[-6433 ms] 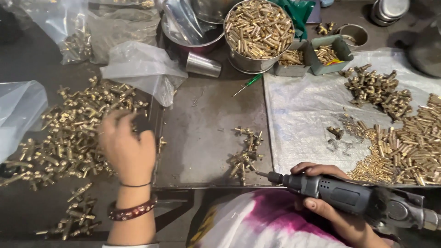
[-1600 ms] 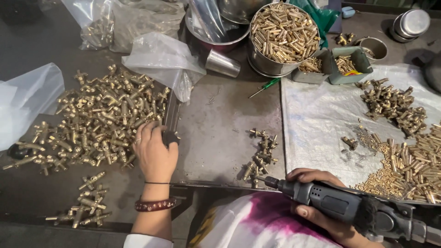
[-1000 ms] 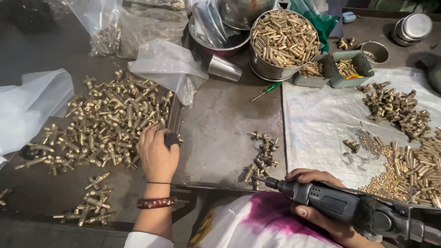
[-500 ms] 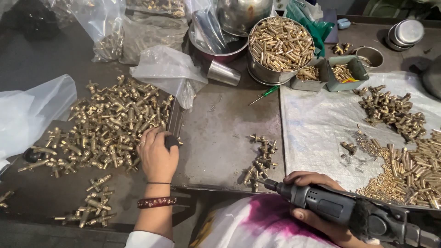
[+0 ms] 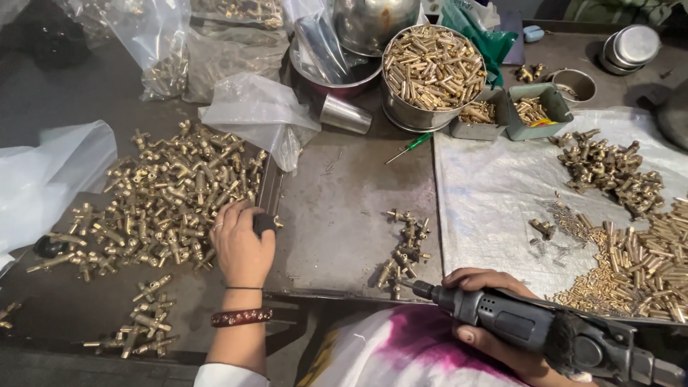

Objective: Polishing small brass T-junction parts using a rotary tool at a workbench.

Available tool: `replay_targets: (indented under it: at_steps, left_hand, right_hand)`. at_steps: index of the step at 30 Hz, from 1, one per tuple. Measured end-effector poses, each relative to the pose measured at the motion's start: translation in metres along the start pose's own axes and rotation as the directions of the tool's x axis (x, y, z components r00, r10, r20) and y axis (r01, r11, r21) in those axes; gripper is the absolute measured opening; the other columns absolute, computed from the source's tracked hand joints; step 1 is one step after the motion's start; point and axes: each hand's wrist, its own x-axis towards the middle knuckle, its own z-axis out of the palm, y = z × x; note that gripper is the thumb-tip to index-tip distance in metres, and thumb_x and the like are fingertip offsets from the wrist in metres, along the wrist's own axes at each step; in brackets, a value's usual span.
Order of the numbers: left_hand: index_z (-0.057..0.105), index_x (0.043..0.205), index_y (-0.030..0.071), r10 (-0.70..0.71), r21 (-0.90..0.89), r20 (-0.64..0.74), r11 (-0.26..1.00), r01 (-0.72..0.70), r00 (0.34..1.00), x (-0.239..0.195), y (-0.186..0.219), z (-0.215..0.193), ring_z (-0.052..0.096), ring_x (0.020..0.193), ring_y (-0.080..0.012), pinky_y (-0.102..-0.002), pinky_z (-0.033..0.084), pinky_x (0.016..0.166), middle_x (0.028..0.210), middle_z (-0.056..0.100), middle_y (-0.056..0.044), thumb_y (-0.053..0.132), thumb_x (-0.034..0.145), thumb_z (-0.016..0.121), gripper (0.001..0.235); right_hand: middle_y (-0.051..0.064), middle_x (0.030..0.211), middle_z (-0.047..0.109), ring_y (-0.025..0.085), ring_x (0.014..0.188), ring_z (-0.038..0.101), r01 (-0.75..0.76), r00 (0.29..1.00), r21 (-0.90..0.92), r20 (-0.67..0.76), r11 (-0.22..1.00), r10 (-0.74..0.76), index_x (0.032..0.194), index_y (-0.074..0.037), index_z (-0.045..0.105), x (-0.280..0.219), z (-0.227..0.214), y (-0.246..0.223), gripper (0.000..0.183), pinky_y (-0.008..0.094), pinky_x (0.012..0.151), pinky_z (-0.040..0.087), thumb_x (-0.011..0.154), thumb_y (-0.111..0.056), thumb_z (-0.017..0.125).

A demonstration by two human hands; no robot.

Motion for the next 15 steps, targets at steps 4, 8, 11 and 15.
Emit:
replay_targets:
  at_steps: [4, 8, 11, 15]
  left_hand:
    - [0.071, 0.104, 0.005, 0.013, -0.041, -0.031, 0.999, -0.015, 0.999, -0.006, 0.01, -0.007, 0.05, 0.133, -0.0349, -0.051, 0.036, 0.114, 0.129, 0.064, -0.013, 0.013, 0.075, 0.065, 0.03]
    - [0.068, 0.111, 0.001, 0.082, -0.054, -0.083, 0.995, -0.087, 0.993, -0.016, 0.032, -0.005, 0.045, 0.14, -0.0388, -0.053, 0.034, 0.12, 0.136, 0.057, -0.019, 0.011, 0.077, 0.063, 0.037]
    - [0.068, 0.109, 0.002, 0.107, -0.073, 0.005, 0.992, -0.106, 0.994, -0.017, 0.041, 0.0, 0.042, 0.14, -0.0382, -0.052, 0.034, 0.116, 0.136, 0.057, -0.018, 0.013, 0.071, 0.065, 0.04]
    - [0.068, 0.11, 0.003, 0.082, -0.061, 0.044, 0.995, -0.079, 0.996, 0.003, 0.04, -0.002, 0.04, 0.146, -0.0343, -0.052, 0.033, 0.12, 0.141, 0.056, -0.015, 0.014, 0.076, 0.065, 0.037]
  right_hand:
    - [0.018, 0.13, 0.063, 0.03, 0.129, 0.061, -0.058, 0.998, 0.021, -0.013, 0.998, 0.058, 0.122, -0.006, 0.059, -0.001, -0.005, 0.004, 0.049, 0.045, 0.109, 0.046, 0.079, -0.003, 0.081]
    - [0.018, 0.129, 0.067, 0.03, 0.126, 0.064, 0.005, 1.0, -0.003, -0.027, 1.0, -0.005, 0.123, -0.005, 0.061, -0.004, -0.011, 0.014, 0.048, 0.045, 0.109, 0.048, 0.079, -0.004, 0.081]
    - [0.02, 0.13, 0.066, 0.031, 0.127, 0.062, -0.045, 0.996, 0.099, -0.072, 0.994, 0.052, 0.121, -0.003, 0.061, -0.003, -0.014, 0.019, 0.048, 0.046, 0.11, 0.046, 0.077, -0.003, 0.081]
    - [0.02, 0.131, 0.065, 0.032, 0.129, 0.061, 0.006, 0.999, 0.071, -0.041, 0.997, -0.003, 0.123, -0.004, 0.06, 0.001, -0.024, 0.023, 0.048, 0.045, 0.111, 0.046, 0.079, -0.002, 0.081]
